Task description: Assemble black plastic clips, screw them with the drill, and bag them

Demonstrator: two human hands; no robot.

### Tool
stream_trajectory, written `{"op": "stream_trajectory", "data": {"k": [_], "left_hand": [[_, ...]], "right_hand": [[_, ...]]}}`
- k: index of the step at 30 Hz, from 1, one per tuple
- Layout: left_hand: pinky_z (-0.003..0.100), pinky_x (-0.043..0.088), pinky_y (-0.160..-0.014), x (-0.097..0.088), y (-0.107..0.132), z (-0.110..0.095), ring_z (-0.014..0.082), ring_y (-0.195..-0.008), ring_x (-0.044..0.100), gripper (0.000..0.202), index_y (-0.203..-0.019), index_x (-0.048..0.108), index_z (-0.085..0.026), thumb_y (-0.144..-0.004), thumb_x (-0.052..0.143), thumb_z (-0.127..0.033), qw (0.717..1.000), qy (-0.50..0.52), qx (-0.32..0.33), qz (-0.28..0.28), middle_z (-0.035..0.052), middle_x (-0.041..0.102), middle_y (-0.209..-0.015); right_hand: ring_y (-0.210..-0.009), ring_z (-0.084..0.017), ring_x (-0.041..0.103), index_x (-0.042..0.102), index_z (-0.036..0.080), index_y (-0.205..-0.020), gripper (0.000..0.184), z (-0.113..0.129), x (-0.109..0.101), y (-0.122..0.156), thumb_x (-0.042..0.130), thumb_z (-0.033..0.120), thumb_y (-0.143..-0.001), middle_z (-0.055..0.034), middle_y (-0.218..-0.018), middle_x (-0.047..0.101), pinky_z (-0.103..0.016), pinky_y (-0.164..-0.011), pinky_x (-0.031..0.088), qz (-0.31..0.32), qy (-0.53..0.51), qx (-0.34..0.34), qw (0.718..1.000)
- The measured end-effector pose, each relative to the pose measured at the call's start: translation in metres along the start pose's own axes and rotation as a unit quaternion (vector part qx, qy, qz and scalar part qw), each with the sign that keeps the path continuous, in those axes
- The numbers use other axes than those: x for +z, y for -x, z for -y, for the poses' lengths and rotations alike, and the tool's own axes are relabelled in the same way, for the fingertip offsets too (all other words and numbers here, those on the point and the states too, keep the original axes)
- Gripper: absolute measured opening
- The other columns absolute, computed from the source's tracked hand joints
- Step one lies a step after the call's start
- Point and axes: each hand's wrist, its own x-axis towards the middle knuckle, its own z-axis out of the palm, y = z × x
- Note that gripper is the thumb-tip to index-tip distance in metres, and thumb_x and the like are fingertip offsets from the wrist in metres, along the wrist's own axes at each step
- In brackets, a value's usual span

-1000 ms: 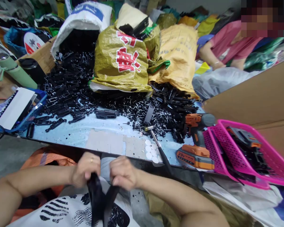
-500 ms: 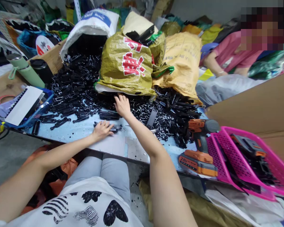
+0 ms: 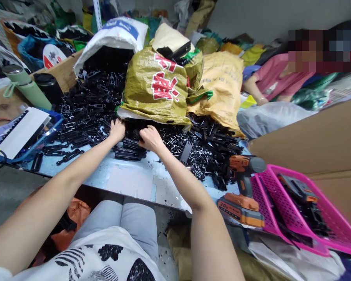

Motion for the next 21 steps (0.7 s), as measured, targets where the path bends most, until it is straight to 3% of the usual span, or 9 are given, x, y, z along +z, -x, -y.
{"op": "stream_trajectory", "data": {"k": [2, 6, 10, 12, 14, 16, 17, 19, 21], "left_hand": [[0.046, 0.023, -0.106, -0.005, 0.008, -0.001, 0.0281, -0.124, 0.038, 0.036, -0.119, 0.048, 0.002, -0.088, 0.033, -0.008, 0.998, 0.044, 0.005, -0.037, 0.0238, 0.053, -0.120], [0.035, 0.040, -0.096, -0.026, 0.055, -0.002, 0.0234, -0.111, 0.052, 0.038, -0.126, 0.045, -0.009, -0.091, 0.043, -0.025, 0.985, 0.149, 0.050, -0.070, 0.0157, 0.054, -0.119], [0.034, 0.045, -0.092, -0.038, 0.127, -0.016, 0.0216, -0.104, 0.057, 0.033, -0.120, 0.053, -0.014, -0.093, 0.042, -0.030, 0.968, 0.239, 0.057, -0.045, 0.0112, 0.058, -0.112], [0.033, 0.047, -0.088, -0.037, 0.159, -0.029, 0.0184, -0.095, 0.060, 0.036, -0.123, 0.053, -0.016, -0.095, 0.037, -0.032, 0.953, 0.301, 0.044, -0.004, 0.0088, 0.061, -0.107], [0.029, 0.050, -0.077, -0.035, 0.182, -0.043, 0.0136, -0.079, 0.061, 0.039, -0.128, 0.052, -0.018, -0.096, 0.036, -0.034, 0.932, 0.360, 0.027, 0.038, 0.0066, 0.061, -0.101], [0.026, 0.050, -0.071, -0.035, 0.196, -0.054, 0.0115, -0.071, 0.059, 0.041, -0.130, 0.051, -0.019, -0.094, 0.041, -0.035, 0.917, 0.396, 0.014, 0.044, 0.0055, 0.060, -0.097], [0.027, 0.050, -0.071, -0.037, 0.200, -0.057, 0.0121, -0.073, 0.059, 0.041, -0.130, 0.051, -0.019, -0.093, 0.044, -0.035, 0.915, 0.401, 0.011, 0.033, 0.0056, 0.059, -0.096], [0.029, 0.049, -0.077, -0.042, 0.204, -0.061, 0.0151, -0.082, 0.058, 0.040, -0.129, 0.053, -0.020, -0.092, 0.046, -0.033, 0.920, 0.392, 0.017, 0.007, 0.0060, 0.059, -0.093], [0.031, 0.048, -0.081, -0.047, 0.207, -0.063, 0.0169, -0.086, 0.057, 0.038, -0.127, 0.055, -0.020, -0.092, 0.046, -0.031, 0.928, 0.370, 0.030, 0.001, 0.0061, 0.059, -0.089]], "right_hand": [[-0.088, -0.024, 0.047, 0.058, 0.012, -0.091, 0.017, 0.035, -0.005, 0.033, 0.055, 0.025, -0.081, -0.0135, -0.094, 0.057, -0.037, -0.081, 0.036, -0.011, -0.016, -0.018, 1.000], [-0.084, -0.022, 0.049, 0.057, 0.015, -0.106, 0.023, 0.093, 0.011, 0.105, 0.051, 0.029, -0.089, -0.0108, -0.094, 0.057, -0.033, -0.070, 0.039, 0.060, -0.083, -0.054, 0.993], [-0.093, -0.022, 0.054, 0.046, 0.019, -0.129, 0.041, 0.111, 0.027, 0.128, 0.040, 0.040, -0.095, -0.0116, -0.106, 0.057, -0.037, -0.080, 0.044, 0.039, -0.265, 0.080, 0.960], [-0.084, -0.019, 0.058, 0.039, 0.021, -0.137, 0.047, 0.114, 0.023, 0.121, 0.034, 0.044, -0.096, -0.0098, -0.101, 0.059, -0.035, -0.077, 0.048, 0.009, -0.427, 0.188, 0.885], [-0.066, -0.016, 0.058, 0.027, 0.022, -0.143, 0.055, 0.120, 0.015, 0.109, 0.028, 0.049, -0.096, -0.0046, -0.083, 0.060, -0.031, -0.064, 0.050, -0.001, -0.586, 0.261, 0.767], [-0.054, -0.013, 0.054, 0.020, 0.023, -0.146, 0.060, 0.125, 0.006, 0.101, 0.028, 0.053, -0.095, 0.0010, -0.068, 0.054, -0.028, -0.053, 0.049, -0.007, -0.688, 0.276, 0.672], [-0.053, -0.012, 0.053, 0.021, 0.023, -0.146, 0.062, 0.127, 0.002, 0.099, 0.030, 0.055, -0.094, 0.0023, -0.066, 0.052, -0.026, -0.051, 0.048, -0.016, -0.712, 0.268, 0.649], [-0.052, -0.010, 0.050, 0.026, 0.024, -0.145, 0.063, 0.125, -0.002, 0.102, 0.037, 0.055, -0.092, 0.0024, -0.069, 0.052, -0.025, -0.051, 0.048, -0.041, -0.714, 0.240, 0.656], [-0.053, -0.008, 0.049, 0.034, 0.024, -0.142, 0.060, 0.118, -0.006, 0.109, 0.044, 0.052, -0.090, -0.0004, -0.079, 0.057, -0.026, -0.056, 0.049, -0.042, -0.674, 0.195, 0.712]]}}
